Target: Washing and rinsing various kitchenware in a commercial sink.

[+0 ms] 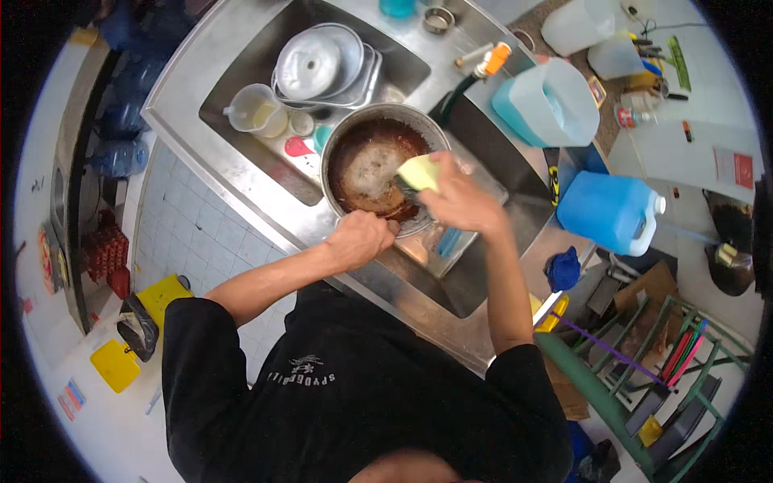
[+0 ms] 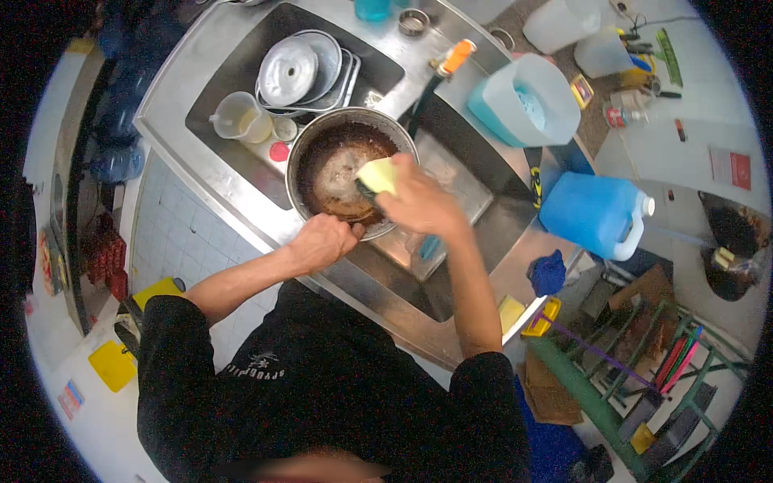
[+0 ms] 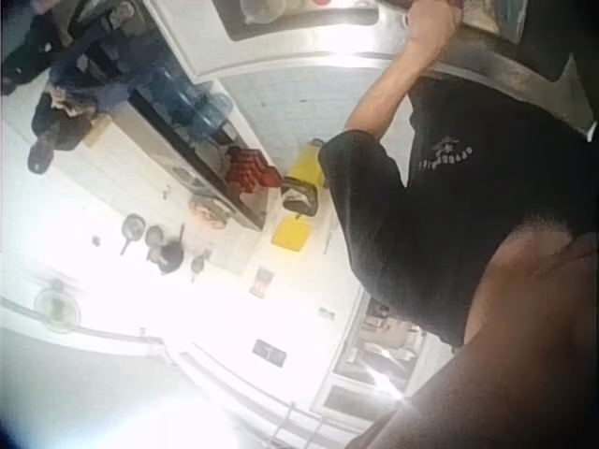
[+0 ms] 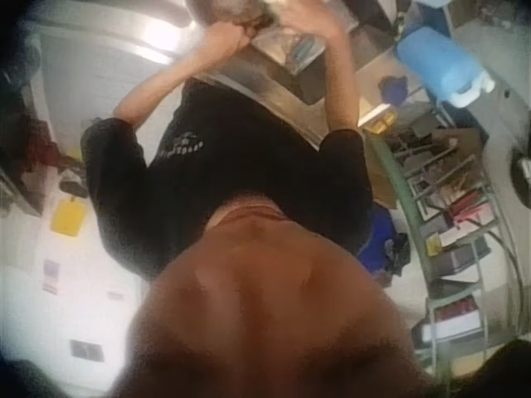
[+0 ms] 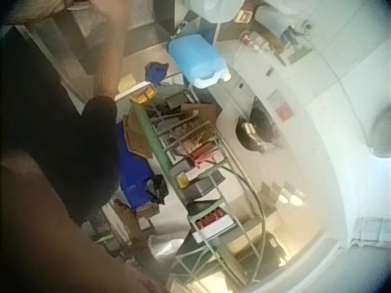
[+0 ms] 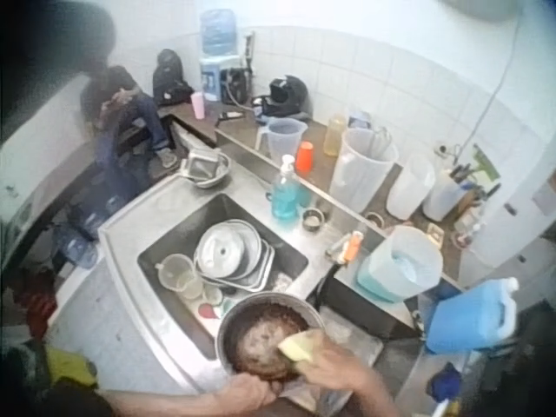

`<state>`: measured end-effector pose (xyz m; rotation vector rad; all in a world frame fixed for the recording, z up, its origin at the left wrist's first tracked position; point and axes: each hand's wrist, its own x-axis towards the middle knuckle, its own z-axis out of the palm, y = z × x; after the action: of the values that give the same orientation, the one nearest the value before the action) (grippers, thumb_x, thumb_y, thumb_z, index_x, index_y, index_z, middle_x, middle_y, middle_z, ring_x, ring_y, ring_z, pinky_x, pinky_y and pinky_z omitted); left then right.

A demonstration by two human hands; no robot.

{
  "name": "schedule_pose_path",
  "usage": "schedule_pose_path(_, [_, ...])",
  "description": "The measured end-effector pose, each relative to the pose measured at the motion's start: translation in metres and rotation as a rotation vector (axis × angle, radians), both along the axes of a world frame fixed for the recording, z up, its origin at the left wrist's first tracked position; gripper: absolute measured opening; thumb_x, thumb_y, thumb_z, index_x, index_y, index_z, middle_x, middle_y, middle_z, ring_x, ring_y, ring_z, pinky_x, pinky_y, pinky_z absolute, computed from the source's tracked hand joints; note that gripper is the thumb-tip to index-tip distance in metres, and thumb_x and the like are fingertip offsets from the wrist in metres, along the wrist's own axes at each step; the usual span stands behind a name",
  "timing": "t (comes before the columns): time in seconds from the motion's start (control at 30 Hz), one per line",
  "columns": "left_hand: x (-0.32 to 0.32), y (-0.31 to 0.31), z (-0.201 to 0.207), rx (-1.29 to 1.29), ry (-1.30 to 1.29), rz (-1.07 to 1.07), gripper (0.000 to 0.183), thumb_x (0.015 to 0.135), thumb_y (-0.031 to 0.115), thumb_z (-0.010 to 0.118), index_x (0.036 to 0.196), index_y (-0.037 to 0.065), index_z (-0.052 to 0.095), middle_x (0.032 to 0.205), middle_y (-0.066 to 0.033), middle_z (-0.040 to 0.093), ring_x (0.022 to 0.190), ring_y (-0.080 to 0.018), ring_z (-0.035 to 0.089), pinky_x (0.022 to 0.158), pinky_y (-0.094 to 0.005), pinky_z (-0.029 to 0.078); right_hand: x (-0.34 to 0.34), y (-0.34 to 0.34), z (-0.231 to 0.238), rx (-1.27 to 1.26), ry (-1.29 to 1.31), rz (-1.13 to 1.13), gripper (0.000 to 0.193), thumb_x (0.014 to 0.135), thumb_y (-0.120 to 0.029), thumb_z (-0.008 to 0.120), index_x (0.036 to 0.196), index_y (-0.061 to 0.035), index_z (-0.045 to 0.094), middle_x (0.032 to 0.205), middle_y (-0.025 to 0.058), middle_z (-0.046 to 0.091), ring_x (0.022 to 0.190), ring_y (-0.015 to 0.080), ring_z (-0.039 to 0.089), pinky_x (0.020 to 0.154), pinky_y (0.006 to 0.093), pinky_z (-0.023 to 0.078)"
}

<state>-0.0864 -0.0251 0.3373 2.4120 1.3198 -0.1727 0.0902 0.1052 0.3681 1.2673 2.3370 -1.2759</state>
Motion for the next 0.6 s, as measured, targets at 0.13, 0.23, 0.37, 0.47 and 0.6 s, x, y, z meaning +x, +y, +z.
schedule_pose_path(0.13, [-0.037,-0.001,-0.027,0.075,-0.027,-0.01,0.015,0.078,0.015,0.054,0.088,0.006,0.061,0.059,-0.0078,0.061,0.057,-0.0226,0.064,0.047,-0.0349,0.048,-0.093,-0.023,-0.054,0.327,-0.063,0.223,0.047,0.083,-0.024,0.053,0.118,0.0049,0.038,0.114,0.0344,0.046,0.106,0.0428,0.049,0.086,0.0433,0.045])
schedule_pose_path(0.23, [-0.06,-0.004,-0.046,0.126,-0.081,-0.004,0.02,0.076,0.012,0.053,0.093,0.004,0.058,0.057,-0.0088,0.06,0.055,-0.024,0.064,0.048,-0.036,0.05,-0.129,-0.027,-0.097,0.332,-0.071,0.516,0.038,0.084,-0.021,0.051,0.114,0.0001,0.044,0.119,0.0317,0.045,0.109,0.041,0.048,0.087,0.0445,0.045])
schedule_pose_path(0.37, [-0.072,-0.005,-0.058,0.115,-0.187,0.003,0.013,0.077,0.014,0.052,0.085,0.005,0.057,0.058,-0.0098,0.061,0.056,-0.0238,0.064,0.048,-0.0363,0.05,-0.152,-0.009,-0.135,0.72,0.142,1.136,0.032,0.083,-0.022,0.052,0.112,-0.0103,0.051,0.121,0.0206,0.047,0.113,0.0334,0.05,0.087,0.0414,0.049])
schedule_pose_path(0.47, [-0.07,-0.004,-0.06,0.093,-0.226,0.085,0.011,0.078,0.014,0.052,0.079,0.004,0.056,0.061,-0.0103,0.062,0.057,-0.0247,0.065,0.049,-0.0366,0.051,-0.175,0.012,-0.149,0.767,0.119,1.042,0.031,0.083,-0.022,0.051,0.112,-0.0105,0.052,0.116,0.0181,0.05,0.107,0.0348,0.052,0.076,0.0396,0.053])
schedule_pose_path(0.6, [-0.064,0.0,-0.062,0.118,-0.251,0.309,0.012,0.078,0.014,0.051,0.076,0.004,0.057,0.063,-0.0111,0.063,0.059,-0.0252,0.065,0.05,-0.0369,0.051,-0.192,0.026,-0.156,0.882,-0.524,0.49,0.031,0.085,-0.02,0.053,0.114,-0.0084,0.052,0.104,0.0147,0.054,0.084,0.0329,0.058,0.059,0.0348,0.054])
